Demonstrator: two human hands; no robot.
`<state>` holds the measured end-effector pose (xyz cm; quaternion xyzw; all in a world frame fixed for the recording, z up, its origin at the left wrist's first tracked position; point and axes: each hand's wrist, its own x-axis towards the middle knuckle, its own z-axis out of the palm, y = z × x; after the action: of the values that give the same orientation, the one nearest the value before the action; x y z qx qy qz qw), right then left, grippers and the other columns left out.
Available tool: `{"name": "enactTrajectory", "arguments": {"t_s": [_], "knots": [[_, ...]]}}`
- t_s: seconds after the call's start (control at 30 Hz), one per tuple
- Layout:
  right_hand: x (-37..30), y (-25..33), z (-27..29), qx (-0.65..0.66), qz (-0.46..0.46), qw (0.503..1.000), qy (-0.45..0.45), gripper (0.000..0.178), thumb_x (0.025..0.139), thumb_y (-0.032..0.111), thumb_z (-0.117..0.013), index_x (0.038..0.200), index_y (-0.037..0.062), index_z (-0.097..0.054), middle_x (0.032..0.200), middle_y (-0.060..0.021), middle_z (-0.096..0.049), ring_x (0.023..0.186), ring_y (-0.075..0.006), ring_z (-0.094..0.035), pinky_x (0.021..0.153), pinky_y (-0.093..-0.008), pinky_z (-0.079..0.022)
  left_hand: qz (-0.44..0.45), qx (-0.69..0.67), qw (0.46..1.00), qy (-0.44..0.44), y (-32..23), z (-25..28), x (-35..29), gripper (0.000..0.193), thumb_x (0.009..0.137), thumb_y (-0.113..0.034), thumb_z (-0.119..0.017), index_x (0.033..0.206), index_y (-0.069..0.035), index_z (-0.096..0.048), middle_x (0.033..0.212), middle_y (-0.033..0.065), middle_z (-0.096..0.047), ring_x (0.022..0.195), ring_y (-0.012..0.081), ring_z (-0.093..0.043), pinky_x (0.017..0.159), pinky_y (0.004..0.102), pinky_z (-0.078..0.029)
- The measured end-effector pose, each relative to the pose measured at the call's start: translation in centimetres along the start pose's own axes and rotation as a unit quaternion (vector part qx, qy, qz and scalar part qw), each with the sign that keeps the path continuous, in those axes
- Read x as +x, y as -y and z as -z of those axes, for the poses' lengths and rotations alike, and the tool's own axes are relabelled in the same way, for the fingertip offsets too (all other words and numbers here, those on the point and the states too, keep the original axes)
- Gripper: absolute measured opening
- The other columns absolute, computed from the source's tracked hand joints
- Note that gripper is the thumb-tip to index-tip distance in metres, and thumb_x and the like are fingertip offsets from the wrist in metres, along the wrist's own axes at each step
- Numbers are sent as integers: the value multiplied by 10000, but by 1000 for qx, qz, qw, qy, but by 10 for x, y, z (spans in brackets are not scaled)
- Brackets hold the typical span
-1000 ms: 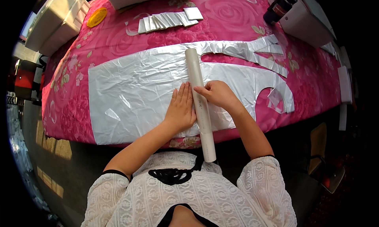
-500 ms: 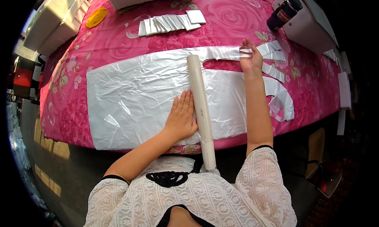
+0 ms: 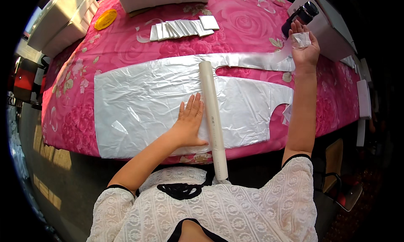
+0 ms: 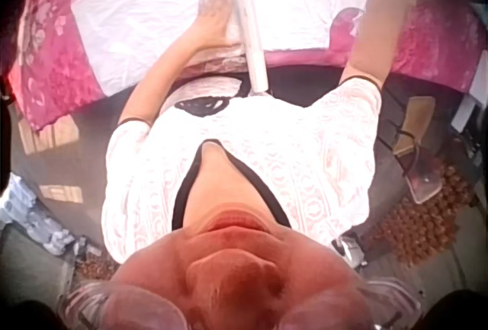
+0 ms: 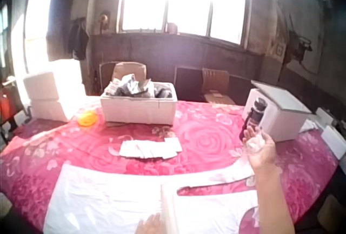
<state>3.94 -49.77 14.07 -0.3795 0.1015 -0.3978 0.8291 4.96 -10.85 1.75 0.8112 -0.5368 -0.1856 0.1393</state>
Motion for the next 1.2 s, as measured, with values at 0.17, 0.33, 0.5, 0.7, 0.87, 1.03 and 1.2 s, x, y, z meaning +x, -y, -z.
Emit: {"name": "enactTrajectory", "arguments": {"t_s": [0.17,0.33,0.5,0.7,0.87,1.03,1.2], "knots": [[-115,-104,-121,-201,-26,959,197,422,943,212,-403,1317,19,-375,1205,-138,-541,1124,-207,-503,961,-314,-367,20,-162,977,-140,26,20,-27,798,749,-267,-679,1369,-6,-249,1443,218,-161,1336,359,-158,1066,440,-193],[-212,-229,-175,-332,-61,874,349,526,897,252,-509,1301,-51,-364,1252,-224,-487,1199,-300,-451,979,-343,-356,174,-322,892,-264,53,34,-80,450,797,-130,-611,1203,7,-472,1221,185,-510,1122,323,-495,923,384,-397],[-277,-340,-214,-540,-56,728,419,772,845,410,-508,1351,-93,-212,1380,-289,-278,1306,-424,-219,1061,-484,-191,186,-247,927,-214,63,42,-136,289,787,-54,-582,1059,39,-553,1020,186,-604,983,302,-579,856,359,-436],[-329,-321,-274,-502,-101,632,582,879,801,468,-546,1372,-80,-163,1428,-275,-173,1334,-386,-172,1080,-464,-164,202,-232,938,-160,71,40,-184,355,790,-137,-626,1092,28,-543,1042,179,-600,991,308,-573,858,350,-437],[-322,-247,-245,-261,-77,687,673,595,846,354,-543,1275,-34,-406,1345,-232,-372,1242,-341,-375,1017,-378,-323,223,-279,926,124,48,86,-187,529,798,-265,-656,1223,-21,-456,1252,155,-487,1109,266,-512,849,348,-450],[-262,-157,-134,-416,82,717,554,326,789,121,-623,1097,34,-563,1139,-129,-571,1019,-297,-559,849,-375,-458,104,-392,906,120,57,104,-124,309,879,-207,-550,1116,-10,-569,1071,118,-610,955,184,-586,835,293,-449],[-235,-100,-33,-572,82,687,440,302,779,100,-628,1066,23,-574,1114,-138,-568,1013,-295,-552,849,-360,-461,97,-651,739,-140,53,77,1,432,927,-262,-442,1226,50,-437,1232,151,-489,1170,224,-462,983,337,-370]]}}
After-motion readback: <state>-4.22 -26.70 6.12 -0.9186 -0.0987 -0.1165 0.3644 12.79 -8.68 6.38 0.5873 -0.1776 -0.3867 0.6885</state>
